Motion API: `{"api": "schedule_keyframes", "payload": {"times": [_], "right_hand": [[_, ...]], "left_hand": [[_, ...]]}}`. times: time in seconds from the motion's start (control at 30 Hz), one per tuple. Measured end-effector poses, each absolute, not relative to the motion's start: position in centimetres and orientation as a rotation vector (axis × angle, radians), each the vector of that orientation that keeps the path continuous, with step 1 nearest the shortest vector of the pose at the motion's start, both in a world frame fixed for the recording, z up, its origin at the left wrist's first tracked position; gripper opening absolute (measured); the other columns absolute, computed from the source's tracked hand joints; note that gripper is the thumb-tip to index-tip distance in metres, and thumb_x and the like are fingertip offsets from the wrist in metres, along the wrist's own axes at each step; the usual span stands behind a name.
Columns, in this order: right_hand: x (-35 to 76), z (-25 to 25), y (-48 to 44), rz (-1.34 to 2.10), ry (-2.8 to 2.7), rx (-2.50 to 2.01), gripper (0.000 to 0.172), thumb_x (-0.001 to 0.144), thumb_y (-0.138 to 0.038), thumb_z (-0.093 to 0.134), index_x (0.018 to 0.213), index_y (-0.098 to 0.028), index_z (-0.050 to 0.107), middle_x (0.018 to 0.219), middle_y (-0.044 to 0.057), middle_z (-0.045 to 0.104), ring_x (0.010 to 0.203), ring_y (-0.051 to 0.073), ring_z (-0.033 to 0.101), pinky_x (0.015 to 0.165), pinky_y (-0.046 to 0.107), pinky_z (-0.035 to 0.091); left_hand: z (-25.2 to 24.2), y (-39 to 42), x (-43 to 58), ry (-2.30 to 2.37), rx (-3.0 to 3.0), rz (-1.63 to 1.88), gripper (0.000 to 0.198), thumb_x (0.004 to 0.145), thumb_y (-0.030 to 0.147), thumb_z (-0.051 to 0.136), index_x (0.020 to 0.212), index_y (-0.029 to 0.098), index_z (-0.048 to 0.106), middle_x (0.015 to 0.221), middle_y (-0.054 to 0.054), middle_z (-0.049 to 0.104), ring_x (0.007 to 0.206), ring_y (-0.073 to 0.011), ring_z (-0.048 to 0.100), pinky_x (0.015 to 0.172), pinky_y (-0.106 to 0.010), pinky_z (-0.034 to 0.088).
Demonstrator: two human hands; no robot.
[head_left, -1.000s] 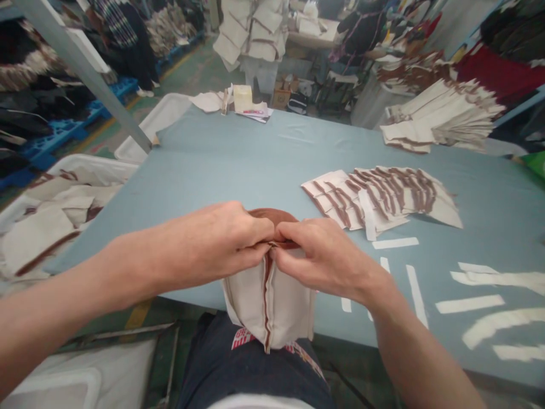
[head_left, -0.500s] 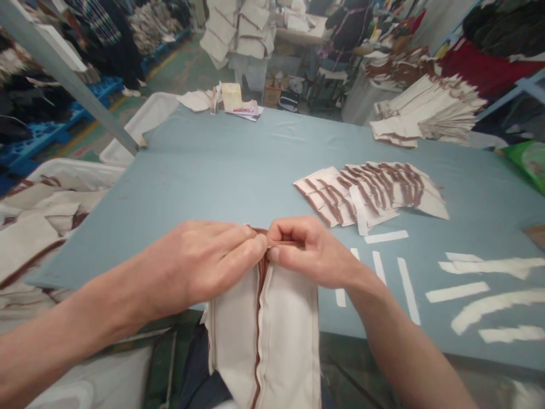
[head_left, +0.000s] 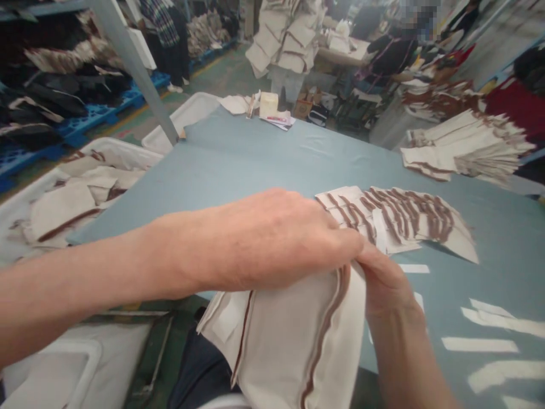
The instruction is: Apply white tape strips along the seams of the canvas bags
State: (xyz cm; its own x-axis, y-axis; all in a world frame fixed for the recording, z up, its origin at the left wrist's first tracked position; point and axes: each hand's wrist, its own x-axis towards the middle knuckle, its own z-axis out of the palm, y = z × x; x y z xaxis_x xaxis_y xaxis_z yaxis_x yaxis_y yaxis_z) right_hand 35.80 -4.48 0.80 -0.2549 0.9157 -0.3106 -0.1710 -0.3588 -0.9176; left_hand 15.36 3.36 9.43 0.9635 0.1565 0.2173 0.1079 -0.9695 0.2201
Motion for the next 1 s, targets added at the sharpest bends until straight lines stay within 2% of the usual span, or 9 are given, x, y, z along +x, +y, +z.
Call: {"api": "schedule_keyframes", "payload": {"times": [0.17,0.23,0.3,0.43,0.6,0.7,0.8,0.9,1.0], "right_hand": [[35.4,0.8,-4.9,1.717,-0.823,-1.154,0.055,0.068,-0.066,0.092,0.064,-0.019,0.066,0.056,-0.003,0.053,0.05,0.011,0.042,0.046,0.023,0.035],[35.1,0.9,-4.9,1.706,-0.802,-1.146,0.058,0.071,-0.071,0.09,0.066,-0.017,0.067,0.06,-0.002,0.057,0.052,0.01,0.045,0.048,0.022,0.037],[34.8,1.0,-4.8,1.722,-0.84,-1.133,0.062,0.079,-0.077,0.08,0.07,-0.016,0.068,0.062,-0.001,0.06,0.053,0.01,0.047,0.049,0.022,0.038],[34.2,1.5,-4.7,1.77,-0.955,-1.144,0.062,0.083,-0.078,0.077,0.074,-0.018,0.063,0.061,-0.002,0.058,0.051,0.01,0.046,0.046,0.021,0.033],[34.0,3.1,-4.9,1.849,-1.094,-1.141,0.059,0.08,-0.072,0.083,0.075,-0.019,0.058,0.062,-0.006,0.049,0.053,0.008,0.037,0.049,0.021,0.028],[33.8,4.7,-5.3,1.822,-1.259,-1.148,0.052,0.089,-0.066,0.076,0.078,-0.019,0.056,0.063,-0.007,0.043,0.055,0.008,0.031,0.049,0.021,0.023],[33.5,6.3,-5.6,1.629,-1.548,-1.157,0.037,0.099,-0.046,0.067,0.077,-0.02,0.055,0.065,-0.007,0.042,0.056,0.009,0.031,0.05,0.023,0.025],[33.2,7.1,-5.7,1.252,-1.872,-1.131,0.024,0.102,-0.026,0.062,0.079,-0.02,0.058,0.068,-0.005,0.052,0.058,0.009,0.04,0.055,0.024,0.031],[33.4,7.5,-5.5,0.892,-2.056,-1.095,0.023,0.106,-0.022,0.06,0.083,-0.021,0.06,0.07,-0.004,0.059,0.061,0.01,0.05,0.059,0.024,0.036]], "left_hand": [[7.5,0.0,15.0,0.365,3.037,0.547,0.009,0.103,0.019,0.066,0.096,0.016,0.071,0.083,-0.005,0.075,0.072,-0.0219,0.07,0.062,-0.033,0.052],[5.7,-1.4,14.5,0.448,3.072,0.66,0.025,0.109,0.027,0.058,0.115,0.008,0.072,0.104,-0.015,0.079,0.09,-0.0297,0.075,0.077,-0.041,0.061],[3.7,-2.4,13.9,0.52,3.037,0.806,0.037,0.112,0.024,0.046,0.135,0.001,0.063,0.125,-0.021,0.076,0.114,-0.0338,0.073,0.097,-0.046,0.061],[0.5,-2.9,12.6,0.559,2.897,1.02,0.042,0.113,0.021,0.046,0.148,0.0,0.055,0.142,-0.023,0.068,0.138,-0.0323,0.06,0.117,-0.044,0.051],[1.0,-2.3,11.0,0.407,2.632,1.089,0.036,0.112,0.013,0.043,0.142,0.007,0.06,0.123,-0.015,0.076,0.124,-0.0198,0.07,0.123,-0.037,0.048],[2.8,-1.6,10.3,0.365,2.346,1.039,0.03,0.107,0.009,0.054,0.131,0.017,0.069,0.113,-0.007,0.082,0.108,-0.0154,0.077,0.114,-0.031,0.054],[4.4,-0.8,9.9,0.401,2.078,0.84,0.019,0.104,0.01,0.061,0.107,0.02,0.077,0.093,-0.001,0.083,0.085,-0.0123,0.077,0.088,-0.022,0.058],[5.8,0.5,10.2,0.497,1.945,0.59,0.019,0.101,0.022,0.069,0.084,0.017,0.075,0.071,0.003,0.074,0.063,-0.0096,0.063,0.063,-0.017,0.048],[7.2,2.0,11.1,0.434,1.888,0.394,0.027,0.101,0.031,0.068,0.079,0.015,0.071,0.066,0.004,0.065,0.06,-0.0092,0.055,0.056,-0.018,0.041]]}}
